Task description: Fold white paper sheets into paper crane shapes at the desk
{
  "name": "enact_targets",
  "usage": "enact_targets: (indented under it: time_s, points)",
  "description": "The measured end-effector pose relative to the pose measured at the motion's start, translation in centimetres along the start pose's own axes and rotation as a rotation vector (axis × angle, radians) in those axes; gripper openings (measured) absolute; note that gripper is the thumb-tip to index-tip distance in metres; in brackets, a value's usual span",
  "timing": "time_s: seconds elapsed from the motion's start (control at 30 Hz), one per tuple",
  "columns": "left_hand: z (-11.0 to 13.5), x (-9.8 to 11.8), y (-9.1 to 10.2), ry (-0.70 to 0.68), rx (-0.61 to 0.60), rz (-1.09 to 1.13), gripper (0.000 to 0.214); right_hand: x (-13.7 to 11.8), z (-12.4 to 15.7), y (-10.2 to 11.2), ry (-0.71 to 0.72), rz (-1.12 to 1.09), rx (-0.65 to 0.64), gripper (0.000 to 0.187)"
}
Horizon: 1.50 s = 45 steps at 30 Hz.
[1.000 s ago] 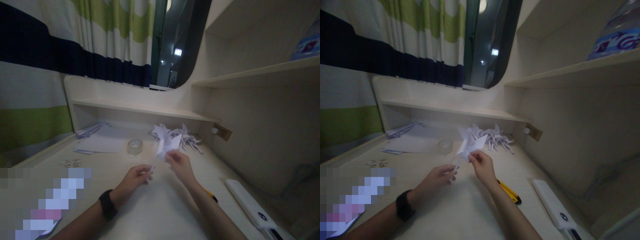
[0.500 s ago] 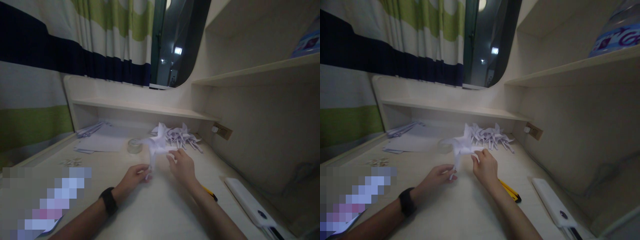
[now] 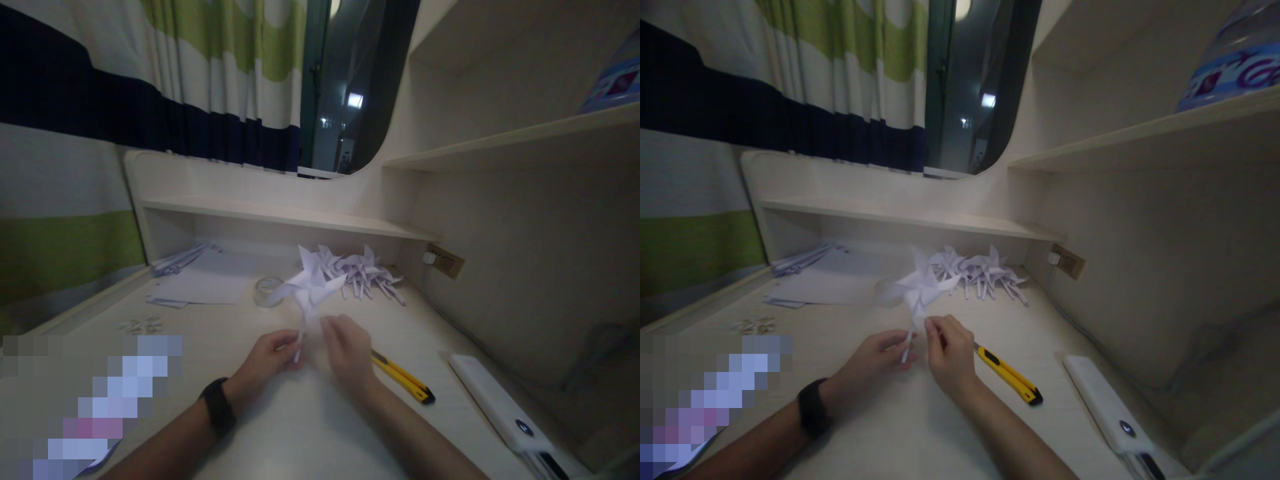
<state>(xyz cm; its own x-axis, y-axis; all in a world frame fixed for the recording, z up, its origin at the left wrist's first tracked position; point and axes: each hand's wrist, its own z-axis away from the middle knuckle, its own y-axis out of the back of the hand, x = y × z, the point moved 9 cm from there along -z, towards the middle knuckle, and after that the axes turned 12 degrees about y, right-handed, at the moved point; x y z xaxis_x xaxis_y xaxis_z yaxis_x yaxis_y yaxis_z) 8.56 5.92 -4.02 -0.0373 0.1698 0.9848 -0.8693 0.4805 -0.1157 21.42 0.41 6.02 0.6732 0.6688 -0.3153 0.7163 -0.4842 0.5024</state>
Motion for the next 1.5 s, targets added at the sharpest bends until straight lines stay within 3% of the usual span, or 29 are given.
enact_targets:
  time_s: [0.07,0.17,0.33,0.47,0.67,1.17,1.33,1.5]
  points:
    - [0.0,0.1,0.7,-0.005,0.058,-0.003,0.038,1.6,0.5,0.3,-0.163,-0.017,0.085,0.030]
    - [0.1,0.8,1.5,-0.058,0.145,-0.023,0.038,3.0,1.5,-1.5,-0.306,-0.067,0.017,0.026]
    - [0.4,1.4,2.2,-0.090,0.265,0.042,0.044,1.8,2.7,-5.3,-0.290,-0.239,-0.167,0.025]
    - [0.8,2.0,2.2,-0.146,0.308,0.052,0.035,1.0,2.9,-5.9,-0.285,-0.274,-0.132,0.027]
    - [1.2,2.4,3.0,-0.181,0.401,-0.049,0.028,1.8,2.6,-6.7,-0.321,-0.118,-0.105,0.024]
    - [-0.6,1.5,2.9,-0.142,0.305,0.026,0.045,3.7,1.0,-7.5,-0.376,0.056,-0.099,0.023]
    - [-0.6,1.2,3.6,-0.098,0.339,0.100,0.055,8.2,-1.1,-5.9,-0.436,0.284,-0.142,0.025]
    - [-0.3,0.8,2.6,-0.078,0.310,-0.024,0.032,15.9,-2.8,-3.2,-0.581,0.479,-0.186,0.026]
